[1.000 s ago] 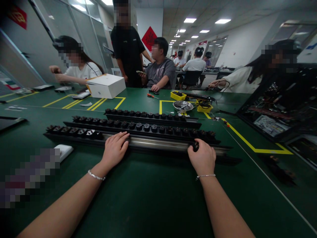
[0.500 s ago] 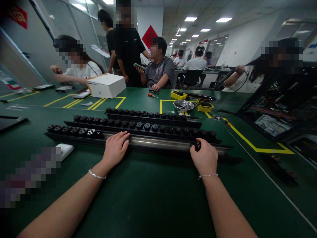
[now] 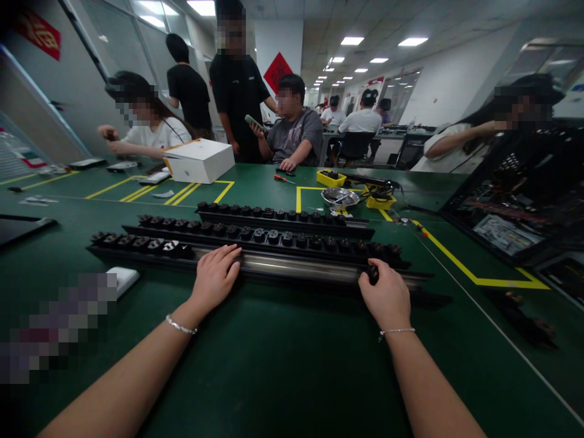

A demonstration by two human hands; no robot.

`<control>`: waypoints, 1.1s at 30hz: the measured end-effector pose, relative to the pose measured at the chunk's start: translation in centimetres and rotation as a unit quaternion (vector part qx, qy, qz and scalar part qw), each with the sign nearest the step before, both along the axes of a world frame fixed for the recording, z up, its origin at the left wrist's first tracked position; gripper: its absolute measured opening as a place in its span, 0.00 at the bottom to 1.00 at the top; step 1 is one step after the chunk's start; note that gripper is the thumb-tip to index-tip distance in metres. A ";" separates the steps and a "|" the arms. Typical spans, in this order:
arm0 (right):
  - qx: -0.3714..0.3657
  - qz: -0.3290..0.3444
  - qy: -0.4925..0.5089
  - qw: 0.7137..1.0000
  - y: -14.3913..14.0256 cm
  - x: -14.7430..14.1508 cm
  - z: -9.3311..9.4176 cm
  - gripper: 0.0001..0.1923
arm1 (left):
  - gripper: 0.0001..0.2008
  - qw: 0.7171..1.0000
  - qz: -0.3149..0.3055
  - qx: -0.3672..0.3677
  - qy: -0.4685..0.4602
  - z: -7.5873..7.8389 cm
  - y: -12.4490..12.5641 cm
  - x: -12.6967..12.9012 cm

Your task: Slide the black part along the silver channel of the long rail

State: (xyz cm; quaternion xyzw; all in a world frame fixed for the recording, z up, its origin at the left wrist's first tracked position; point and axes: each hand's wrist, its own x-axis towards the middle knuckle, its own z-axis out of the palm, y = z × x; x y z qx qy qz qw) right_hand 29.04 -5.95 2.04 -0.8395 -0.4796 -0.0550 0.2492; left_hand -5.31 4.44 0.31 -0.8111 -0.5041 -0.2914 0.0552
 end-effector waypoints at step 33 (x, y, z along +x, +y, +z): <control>0.006 -0.026 -0.021 0.999 -0.4 1.5 0.0 0.23 | 0.18 1.000 -0.003 0.000 0.002 0.0 0.0 0.0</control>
